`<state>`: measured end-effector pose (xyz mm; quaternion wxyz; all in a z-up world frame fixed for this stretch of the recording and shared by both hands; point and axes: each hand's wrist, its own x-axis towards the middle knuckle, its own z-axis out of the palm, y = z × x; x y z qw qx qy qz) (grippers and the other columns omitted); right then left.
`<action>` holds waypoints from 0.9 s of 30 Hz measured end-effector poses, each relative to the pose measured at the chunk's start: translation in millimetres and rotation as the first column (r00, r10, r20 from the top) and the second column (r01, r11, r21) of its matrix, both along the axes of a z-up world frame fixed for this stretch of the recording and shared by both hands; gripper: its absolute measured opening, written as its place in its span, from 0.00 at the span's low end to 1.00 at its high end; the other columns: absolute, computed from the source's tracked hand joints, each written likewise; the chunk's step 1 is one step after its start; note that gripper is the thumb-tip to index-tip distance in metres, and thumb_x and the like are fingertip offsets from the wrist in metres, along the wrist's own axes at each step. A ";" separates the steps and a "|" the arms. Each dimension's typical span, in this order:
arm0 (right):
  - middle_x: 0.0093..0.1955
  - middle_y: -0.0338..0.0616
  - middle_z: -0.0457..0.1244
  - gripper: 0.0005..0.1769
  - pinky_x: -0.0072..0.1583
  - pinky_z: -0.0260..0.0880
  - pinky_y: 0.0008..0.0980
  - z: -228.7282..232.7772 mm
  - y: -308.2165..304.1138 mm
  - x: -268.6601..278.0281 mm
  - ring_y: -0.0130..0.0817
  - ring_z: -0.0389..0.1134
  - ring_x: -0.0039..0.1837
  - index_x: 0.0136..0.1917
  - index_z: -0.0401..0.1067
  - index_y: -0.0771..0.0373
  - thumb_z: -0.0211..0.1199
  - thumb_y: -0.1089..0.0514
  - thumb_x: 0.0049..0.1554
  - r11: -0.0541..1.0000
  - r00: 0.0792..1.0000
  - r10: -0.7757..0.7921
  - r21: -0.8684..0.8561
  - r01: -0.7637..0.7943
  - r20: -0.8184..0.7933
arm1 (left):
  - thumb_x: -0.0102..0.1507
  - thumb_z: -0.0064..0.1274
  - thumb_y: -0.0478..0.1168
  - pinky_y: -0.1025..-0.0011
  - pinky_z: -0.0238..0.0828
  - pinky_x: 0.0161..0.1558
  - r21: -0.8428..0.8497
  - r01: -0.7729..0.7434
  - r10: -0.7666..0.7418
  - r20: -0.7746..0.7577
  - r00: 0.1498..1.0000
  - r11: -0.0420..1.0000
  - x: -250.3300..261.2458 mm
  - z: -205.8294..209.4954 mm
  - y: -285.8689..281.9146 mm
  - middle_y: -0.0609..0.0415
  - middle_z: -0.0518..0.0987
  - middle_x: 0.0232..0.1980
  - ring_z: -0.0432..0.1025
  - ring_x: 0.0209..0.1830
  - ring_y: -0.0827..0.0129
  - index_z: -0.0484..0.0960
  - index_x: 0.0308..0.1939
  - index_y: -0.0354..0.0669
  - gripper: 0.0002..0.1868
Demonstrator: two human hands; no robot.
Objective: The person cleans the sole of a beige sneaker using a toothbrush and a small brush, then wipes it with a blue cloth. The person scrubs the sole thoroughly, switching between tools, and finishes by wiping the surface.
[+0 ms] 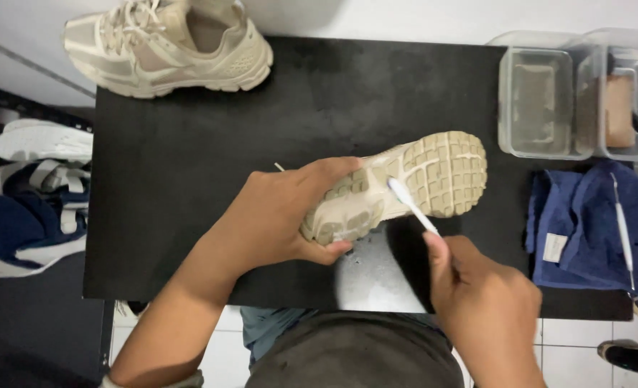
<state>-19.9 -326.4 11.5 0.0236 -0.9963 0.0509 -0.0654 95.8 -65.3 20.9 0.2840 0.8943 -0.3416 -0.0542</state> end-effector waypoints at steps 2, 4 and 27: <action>0.22 0.43 0.58 0.17 0.30 0.54 0.48 -7.7 3.6 9.5 0.53 0.62 0.27 0.41 0.75 0.44 0.56 0.40 0.69 1.000 0.999 0.029 0.006 -0.029 0.044 | 0.53 0.66 0.61 0.64 0.68 0.27 0.009 -0.006 0.007 -0.014 1.000 1.000 0.8 -5.6 2.0 0.59 0.80 0.65 0.80 0.40 0.61 0.61 0.72 0.52 0.49; 0.22 0.46 0.58 0.16 0.30 0.54 0.48 -11.5 9.1 18.5 0.54 0.61 0.27 0.41 0.76 0.46 0.59 0.43 0.70 0.999 0.994 0.050 0.012 -0.052 0.099 | 0.52 0.67 0.62 0.62 0.68 0.28 0.018 -0.006 0.006 -0.016 1.000 1.000 1.1 -5.8 0.7 0.57 0.81 0.62 0.79 0.39 0.60 0.59 0.73 0.49 0.53; 0.23 0.40 0.58 0.16 0.30 0.54 0.45 -12.4 18.2 12.4 0.48 0.62 0.27 0.42 0.74 0.47 0.56 0.44 0.69 0.982 0.984 0.149 0.098 -0.159 0.101 | 0.54 0.65 0.65 0.65 0.65 0.27 0.024 -0.011 0.012 -0.040 0.999 1.000 5.9 -7.3 1.8 0.60 0.80 0.63 0.78 0.31 0.62 0.64 0.70 0.51 0.47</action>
